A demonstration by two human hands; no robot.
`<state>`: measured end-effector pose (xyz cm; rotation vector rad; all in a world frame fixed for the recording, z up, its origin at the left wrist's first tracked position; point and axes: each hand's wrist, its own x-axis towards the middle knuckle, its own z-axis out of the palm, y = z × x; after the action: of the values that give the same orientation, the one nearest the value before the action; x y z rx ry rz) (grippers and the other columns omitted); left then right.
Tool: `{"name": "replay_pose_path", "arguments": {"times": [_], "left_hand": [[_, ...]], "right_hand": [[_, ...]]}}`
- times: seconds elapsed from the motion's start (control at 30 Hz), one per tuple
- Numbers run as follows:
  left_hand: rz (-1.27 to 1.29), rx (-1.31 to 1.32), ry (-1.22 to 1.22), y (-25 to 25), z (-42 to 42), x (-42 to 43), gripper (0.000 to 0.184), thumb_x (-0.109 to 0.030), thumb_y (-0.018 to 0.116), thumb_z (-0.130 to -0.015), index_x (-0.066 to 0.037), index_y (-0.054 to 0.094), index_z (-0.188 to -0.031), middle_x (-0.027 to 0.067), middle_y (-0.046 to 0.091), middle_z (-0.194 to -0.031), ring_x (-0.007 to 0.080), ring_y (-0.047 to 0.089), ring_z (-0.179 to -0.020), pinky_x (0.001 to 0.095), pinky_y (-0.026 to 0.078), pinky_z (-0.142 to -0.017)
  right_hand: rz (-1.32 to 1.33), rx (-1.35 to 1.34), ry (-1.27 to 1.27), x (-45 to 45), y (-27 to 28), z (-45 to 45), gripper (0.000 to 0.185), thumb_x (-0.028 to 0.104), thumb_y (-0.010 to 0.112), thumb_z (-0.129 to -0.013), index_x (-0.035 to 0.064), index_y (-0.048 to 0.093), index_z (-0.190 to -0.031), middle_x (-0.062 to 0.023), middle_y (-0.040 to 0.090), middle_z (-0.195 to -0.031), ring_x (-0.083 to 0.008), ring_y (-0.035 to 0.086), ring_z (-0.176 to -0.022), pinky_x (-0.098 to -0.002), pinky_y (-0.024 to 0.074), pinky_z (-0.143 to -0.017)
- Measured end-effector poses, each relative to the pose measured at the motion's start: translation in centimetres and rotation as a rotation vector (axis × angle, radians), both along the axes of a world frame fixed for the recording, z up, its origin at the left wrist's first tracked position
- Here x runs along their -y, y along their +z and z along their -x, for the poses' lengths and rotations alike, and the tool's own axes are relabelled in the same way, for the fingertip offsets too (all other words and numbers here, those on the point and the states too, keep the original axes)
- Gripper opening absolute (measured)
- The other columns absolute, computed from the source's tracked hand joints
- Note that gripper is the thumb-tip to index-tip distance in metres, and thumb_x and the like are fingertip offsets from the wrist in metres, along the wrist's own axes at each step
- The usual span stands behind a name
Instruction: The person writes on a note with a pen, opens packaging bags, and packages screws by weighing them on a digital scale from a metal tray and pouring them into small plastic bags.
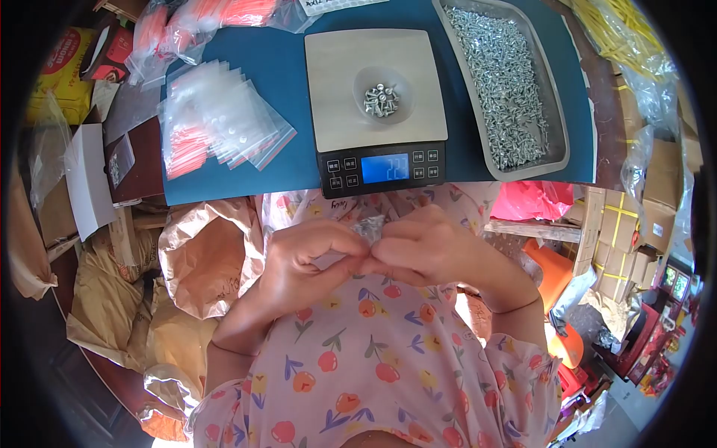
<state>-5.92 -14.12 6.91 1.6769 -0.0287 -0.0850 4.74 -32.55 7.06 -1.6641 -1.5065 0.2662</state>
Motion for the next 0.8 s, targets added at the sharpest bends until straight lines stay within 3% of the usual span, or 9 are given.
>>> {"name": "replay_pose_path", "arguments": {"times": [0.07, 0.17, 0.27, 0.37, 0.47, 0.5, 0.63, 0.77, 0.8], "left_hand": [[0.076, 0.007, 0.007, -0.3, 0.1, 0.0, 0.014, 0.008, 0.071, -0.071, 0.001, 0.065, -0.082, 0.0114, 0.067, -0.084, 0.024, 0.066, -0.089, 0.0335, 0.052, -0.08], [0.2, 0.022, 0.057, -0.5, 0.2, -0.8, 0.012, 0.009, 0.071, -0.072, 0.001, 0.064, -0.078, 0.0129, 0.068, -0.086, 0.0261, 0.066, -0.091, 0.0389, 0.052, -0.086], [0.241, -0.006, 0.115, -0.6, 0.6, -2.0, 0.016, 0.009, 0.073, -0.07, 0.0, 0.06, -0.07, 0.0158, 0.068, -0.088, 0.0276, 0.066, -0.091, 0.0423, 0.052, -0.089], [0.29, -0.024, 0.133, -0.2, 1.0, -2.9, 0.014, 0.01, 0.071, -0.071, 0.001, 0.061, -0.072, 0.0165, 0.067, -0.086, 0.0263, 0.067, -0.087, 0.0403, 0.055, -0.084], [0.213, -0.022, 0.166, -0.5, 2.5, -6.2, 0.011, 0.01, 0.07, -0.072, 0.002, 0.062, -0.075, 0.0177, 0.067, -0.085, 0.0251, 0.068, -0.082, 0.0352, 0.057, -0.076], [0.256, -0.02, 0.224, -0.2, 3.1, -6.9, 0.01, 0.01, 0.069, -0.073, 0.004, 0.064, -0.078, 0.0182, 0.067, -0.085, 0.0223, 0.068, -0.077, 0.0304, 0.057, -0.069], [0.023, -0.168, 0.356, 0.6, 6.7, -11.3, 0.012, 0.012, 0.069, -0.072, 0.006, 0.064, -0.081, 0.0168, 0.067, -0.083, 0.0165, 0.066, -0.072, 0.0273, 0.056, -0.067], [-0.558, -0.553, 0.386, 0.3, 9.1, -13.7, 0.007, 0.006, 0.067, -0.075, 0.004, 0.066, -0.081, 0.0114, 0.068, -0.077, 0.0135, 0.066, -0.072, 0.0249, 0.051, -0.063], [-0.726, -0.614, 0.363, 0.1, 9.1, -13.6, 0.011, -0.002, 0.068, -0.075, 0.002, 0.068, -0.085, 0.0102, 0.068, -0.076, 0.0138, 0.066, -0.071, 0.0267, 0.049, -0.062]], "right_hand": [[0.006, 0.097, 0.036, 0.2, 0.1, -0.1, 0.019, 0.009, 0.07, -0.068, 0.0043, 0.053, -0.076, -0.005, 0.053, -0.065, -0.0213, 0.056, -0.052, -0.0312, 0.0411, -0.041], [-0.003, 0.061, 0.012, 0.8, 0.9, -0.7, 0.017, 0.011, 0.069, -0.075, 0.0044, 0.053, -0.074, -0.0061, 0.054, -0.065, -0.0224, 0.055, -0.051, -0.0304, 0.0412, -0.041], [-0.078, -0.066, -0.077, 0.1, 0.6, -0.5, 0.022, 0.009, 0.074, -0.073, 0.0089, 0.053, -0.067, -0.0045, 0.051, -0.058, -0.0178, 0.051, -0.048, -0.0311, 0.0347, -0.04], [-0.243, -0.432, -0.206, 0.7, -2.1, -1.4, 0.011, 0.003, 0.06, -0.085, 0.0056, 0.053, -0.076, -0.0013, 0.051, -0.065, -0.0133, 0.051, -0.052, -0.0282, 0.0413, -0.041], [-0.69, -1.679, -0.473, 1.7, -0.9, -4.6, 0.012, 0.014, 0.049, -0.094, 0.0046, 0.05, -0.087, 0.001, 0.045, -0.071, -0.0092, 0.04, -0.05, -0.0221, 0.0349, -0.038], [-0.885, -2.14, -0.412, 2.4, -1.0, -5.9, 0.017, 0.019, 0.046, -0.096, 0.004, 0.049, -0.09, 0.0009, 0.043, -0.072, -0.0084, 0.036, -0.049, -0.0199, 0.0314, -0.037], [-0.55, -1.95, -0.349, 3.1, -3.0, -6.8, 0.025, 0.026, 0.042, -0.099, 0.0051, 0.052, -0.09, 0.0049, 0.035, -0.063, -0.0048, 0.027, -0.044, -0.0177, 0.0212, -0.035], [-0.237, -1.433, -0.573, 0.5, -1.3, -7.2, 0.028, 0.029, 0.047, -0.098, 0.0048, 0.061, -0.093, 0.0093, 0.027, -0.052, -0.0021, 0.022, -0.041, -0.0192, 0.0172, -0.037], [-0.188, -1.338, -0.573, 0.0, -1.2, -7.5, 0.029, 0.029, 0.049, -0.097, 0.0039, 0.062, -0.094, 0.0096, 0.028, -0.052, -0.0014, 0.023, -0.042, -0.0196, 0.0172, -0.038]]}}
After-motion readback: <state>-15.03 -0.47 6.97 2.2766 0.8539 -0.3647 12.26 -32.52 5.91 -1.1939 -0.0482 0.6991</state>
